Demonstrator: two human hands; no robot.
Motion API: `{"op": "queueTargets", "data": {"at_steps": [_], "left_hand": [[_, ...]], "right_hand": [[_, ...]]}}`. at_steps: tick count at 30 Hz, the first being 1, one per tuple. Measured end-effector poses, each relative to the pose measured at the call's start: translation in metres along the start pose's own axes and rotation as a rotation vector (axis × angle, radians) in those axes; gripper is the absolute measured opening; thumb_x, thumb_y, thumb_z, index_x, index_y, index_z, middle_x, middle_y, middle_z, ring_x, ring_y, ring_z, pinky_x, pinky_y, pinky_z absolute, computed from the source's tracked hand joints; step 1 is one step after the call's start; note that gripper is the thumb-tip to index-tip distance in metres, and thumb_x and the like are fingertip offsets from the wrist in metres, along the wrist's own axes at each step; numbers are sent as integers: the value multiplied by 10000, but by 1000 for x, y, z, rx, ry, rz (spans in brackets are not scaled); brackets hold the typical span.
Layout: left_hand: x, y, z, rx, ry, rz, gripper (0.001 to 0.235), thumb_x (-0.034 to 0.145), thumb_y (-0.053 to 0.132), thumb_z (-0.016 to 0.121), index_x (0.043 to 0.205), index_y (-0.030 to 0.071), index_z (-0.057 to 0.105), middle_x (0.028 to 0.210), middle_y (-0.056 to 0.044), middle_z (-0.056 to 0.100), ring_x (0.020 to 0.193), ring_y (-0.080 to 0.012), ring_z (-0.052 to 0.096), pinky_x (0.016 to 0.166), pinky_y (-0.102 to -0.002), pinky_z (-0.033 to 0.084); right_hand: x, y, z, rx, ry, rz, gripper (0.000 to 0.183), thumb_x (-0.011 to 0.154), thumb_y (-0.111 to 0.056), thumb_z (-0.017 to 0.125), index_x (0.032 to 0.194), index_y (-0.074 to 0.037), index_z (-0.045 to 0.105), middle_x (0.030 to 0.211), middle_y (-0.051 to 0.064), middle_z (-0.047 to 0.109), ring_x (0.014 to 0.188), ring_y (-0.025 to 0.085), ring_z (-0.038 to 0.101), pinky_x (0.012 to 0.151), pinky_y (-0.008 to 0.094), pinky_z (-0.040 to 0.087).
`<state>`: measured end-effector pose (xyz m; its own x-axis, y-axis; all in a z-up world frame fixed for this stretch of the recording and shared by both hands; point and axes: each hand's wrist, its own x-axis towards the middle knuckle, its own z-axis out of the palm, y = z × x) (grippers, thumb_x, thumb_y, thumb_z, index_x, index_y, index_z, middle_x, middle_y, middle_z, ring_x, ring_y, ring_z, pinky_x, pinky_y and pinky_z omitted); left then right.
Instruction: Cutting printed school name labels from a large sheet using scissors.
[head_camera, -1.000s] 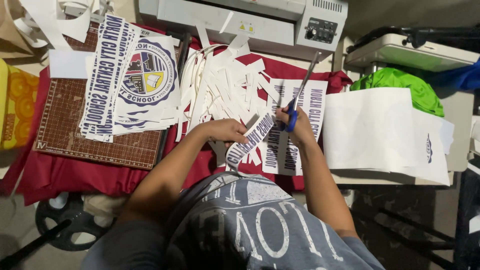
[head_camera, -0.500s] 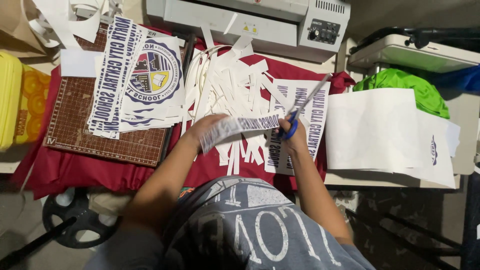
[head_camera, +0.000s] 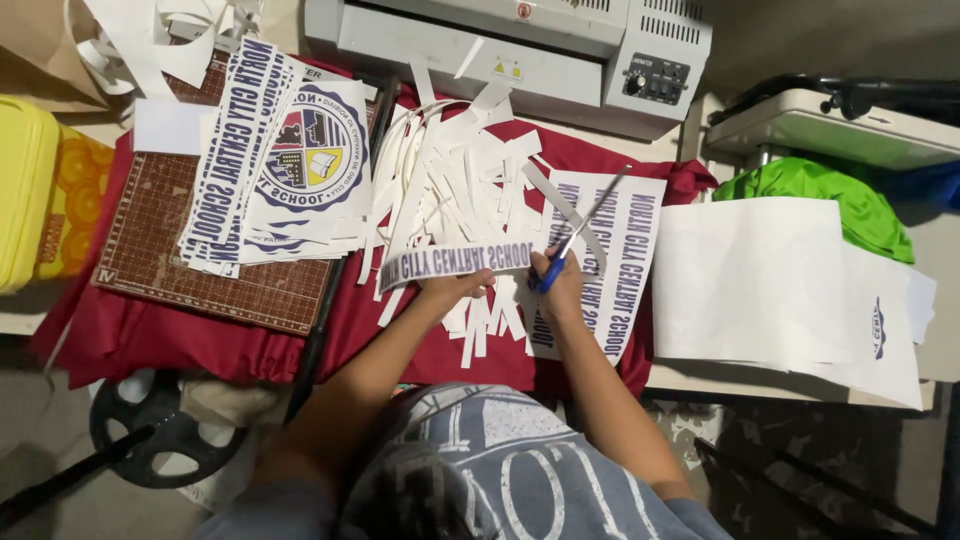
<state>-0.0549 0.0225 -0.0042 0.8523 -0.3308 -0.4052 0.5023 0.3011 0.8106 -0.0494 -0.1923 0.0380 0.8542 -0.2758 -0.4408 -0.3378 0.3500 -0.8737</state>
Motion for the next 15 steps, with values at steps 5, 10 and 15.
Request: {"op": "queueTargets", "data": {"at_steps": [5, 10, 15], "left_hand": [[15, -22, 3, -30, 62, -50, 333, 957, 211, 719, 1165, -46, 679, 986, -117, 753, 862, -172, 758, 696, -267, 622], [18, -30, 4, -119, 145, -48, 307, 993, 192, 652, 1143, -76, 657, 957, -141, 739, 817, -209, 773, 670, -271, 628], [8, -17, 11, -72, 200, -49, 279, 988, 142, 647, 1159, -79, 653, 996, -154, 749, 831, -220, 773, 688, -276, 640]], "right_hand": [[-5, 1, 2, -257, -61, -101, 251, 913, -43, 746, 1003, -89, 516, 740, 36, 611, 616, 138, 601, 550, 253, 472], [-2, -1, -2, -323, -152, -160, 236, 931, -56, 751, 1000, -66, 525, 766, 54, 630, 638, 143, 627, 570, 252, 492], [-3, -4, -8, -137, -230, -89, 220, 932, -35, 705, 993, -42, 493, 790, 67, 658, 641, 163, 666, 572, 282, 555]]}}
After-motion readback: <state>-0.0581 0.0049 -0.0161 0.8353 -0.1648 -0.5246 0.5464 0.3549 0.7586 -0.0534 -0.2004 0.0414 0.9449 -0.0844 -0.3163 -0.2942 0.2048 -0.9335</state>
